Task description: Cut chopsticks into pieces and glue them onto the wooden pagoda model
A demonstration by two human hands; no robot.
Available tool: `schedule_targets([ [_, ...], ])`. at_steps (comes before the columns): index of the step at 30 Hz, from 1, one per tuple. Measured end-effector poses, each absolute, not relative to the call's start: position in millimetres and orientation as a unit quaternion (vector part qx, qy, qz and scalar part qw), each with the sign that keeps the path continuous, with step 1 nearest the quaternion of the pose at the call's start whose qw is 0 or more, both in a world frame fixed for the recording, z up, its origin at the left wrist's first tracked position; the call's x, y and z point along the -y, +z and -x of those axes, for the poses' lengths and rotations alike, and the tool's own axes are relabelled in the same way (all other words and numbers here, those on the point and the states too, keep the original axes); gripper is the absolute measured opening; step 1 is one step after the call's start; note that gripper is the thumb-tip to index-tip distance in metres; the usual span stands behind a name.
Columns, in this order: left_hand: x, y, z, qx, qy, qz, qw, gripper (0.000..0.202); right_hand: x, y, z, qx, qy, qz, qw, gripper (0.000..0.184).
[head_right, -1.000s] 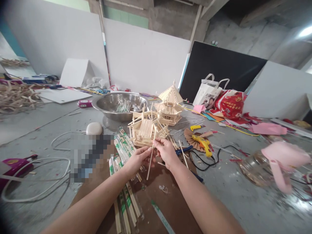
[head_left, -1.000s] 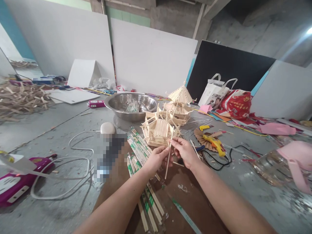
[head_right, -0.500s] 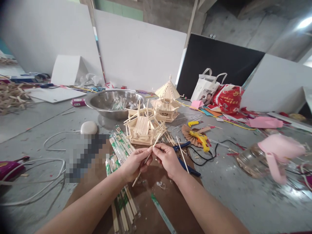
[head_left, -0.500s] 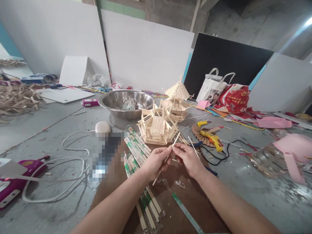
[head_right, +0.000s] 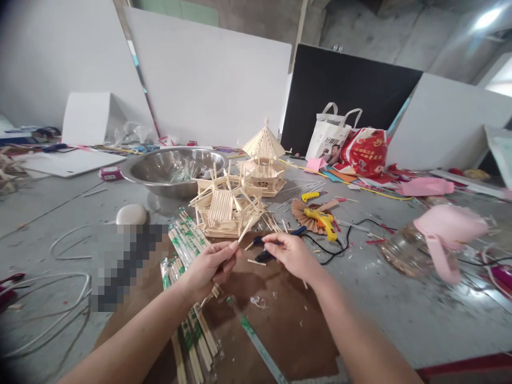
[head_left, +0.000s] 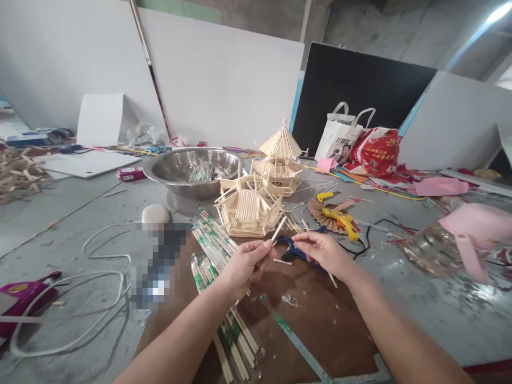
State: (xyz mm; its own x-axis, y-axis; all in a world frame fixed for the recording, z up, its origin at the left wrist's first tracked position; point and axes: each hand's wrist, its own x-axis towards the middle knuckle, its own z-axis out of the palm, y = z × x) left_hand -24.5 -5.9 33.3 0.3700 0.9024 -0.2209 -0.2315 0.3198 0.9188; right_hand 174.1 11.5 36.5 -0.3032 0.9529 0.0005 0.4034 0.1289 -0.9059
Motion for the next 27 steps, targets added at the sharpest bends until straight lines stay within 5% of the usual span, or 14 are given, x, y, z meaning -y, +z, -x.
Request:
schedule_targets([
  [7, 3.7, 45.3, 30.6, -0.417, 0.441, -0.435, 0.665, 0.028, -14.0, 29.7, -210.7, 0.74, 0.155, 0.638, 0.145, 0.023],
  [11, 2.0, 45.0, 31.1, -0.455, 0.452, -0.481, 0.598, 0.031, -17.8, 16.3, -211.3, 0.684, 0.135, 0.707, 0.119, 0.021],
  [19, 2.2, 38.8, 32.6, -0.464, 0.434, -0.545, 0.546, 0.032, -29.6, 6.7, -215.5, 0.663, 0.282, 0.66, 0.212, 0.033],
  [24, 1.3, 36.2, 30.9, -0.479, 0.416, -0.555, 0.537, 0.033, -29.9, 3.6, -200.2, 0.639, 0.401, 0.532, 0.384, 0.048],
  [27, 1.6, 35.2, 29.5, -0.483, 0.411, -0.559, 0.534, 0.033, -29.1, 3.9, -198.9, 0.704, 0.324, 0.537, 0.332, 0.041],
])
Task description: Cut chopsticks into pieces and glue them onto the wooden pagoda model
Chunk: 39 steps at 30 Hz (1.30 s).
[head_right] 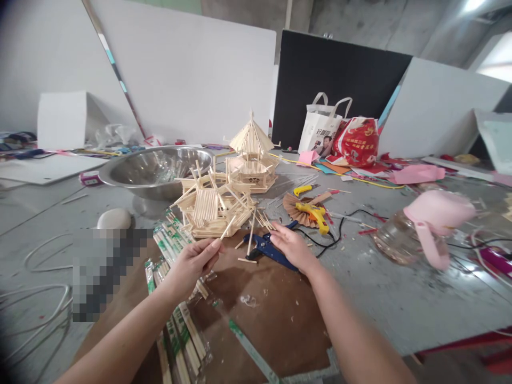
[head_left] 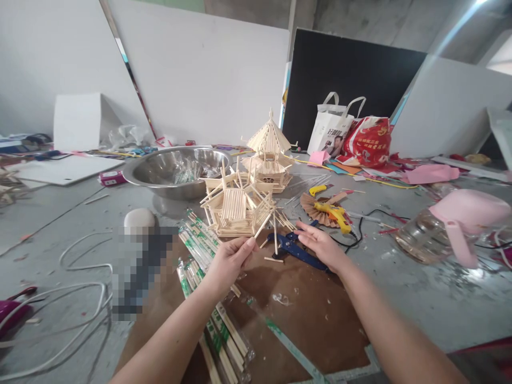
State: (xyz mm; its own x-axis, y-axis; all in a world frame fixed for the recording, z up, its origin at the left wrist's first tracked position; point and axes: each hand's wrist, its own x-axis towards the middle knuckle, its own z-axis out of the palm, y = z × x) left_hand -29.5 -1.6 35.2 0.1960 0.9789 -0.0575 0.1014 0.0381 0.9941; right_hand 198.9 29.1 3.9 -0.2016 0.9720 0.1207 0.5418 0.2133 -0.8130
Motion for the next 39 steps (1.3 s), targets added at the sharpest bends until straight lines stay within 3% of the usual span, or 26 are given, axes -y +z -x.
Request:
schedule_targets([
  [4, 2.9, 36.0, 27.8, -0.486, 0.406, -0.567, 0.527, 0.034, -23.9, 8.9, -210.0, 0.744, 0.218, 0.592, 0.217, 0.023],
  [8, 2.8, 36.7, 27.0, -0.497, 0.4, -0.559, 0.529, 0.035, -16.6, 12.6, -217.0, 0.753, 0.186, 0.619, 0.125, 0.023],
  [15, 2.0, 37.1, 29.1, -0.495, 0.4, -0.578, 0.511, 0.036, -11.7, 22.0, -213.2, 0.775, 0.151, 0.607, 0.086, 0.013],
  [18, 2.9, 37.7, 29.6, -0.492, 0.411, -0.575, 0.508, 0.035, -13.7, 27.5, -222.7, 0.759, 0.171, 0.614, 0.132, 0.018],
  [23, 3.8, 35.5, 29.3, -0.488, 0.425, -0.568, 0.508, 0.034, -15.9, 34.6, -238.7, 0.664, 0.219, 0.626, 0.344, 0.025],
  [28, 5.8, 35.1, 26.8, -0.499, 0.433, -0.577, 0.48, 0.033, -8.3, 38.0, -235.4, 0.538, 0.449, 0.509, 0.499, 0.025],
  [33, 12.1, 36.1, 18.0, -0.485, 0.4, -0.581, 0.517, 0.033, -3.3, 33.3, -224.2, 0.454, 0.637, 0.384, 0.491, 0.024],
  [39, 16.4, 36.2, 13.4, -0.478, 0.376, -0.56, 0.563, 0.036, -4.3, 24.0, -212.0, 0.441, 0.67, 0.359, 0.477, 0.022],
])
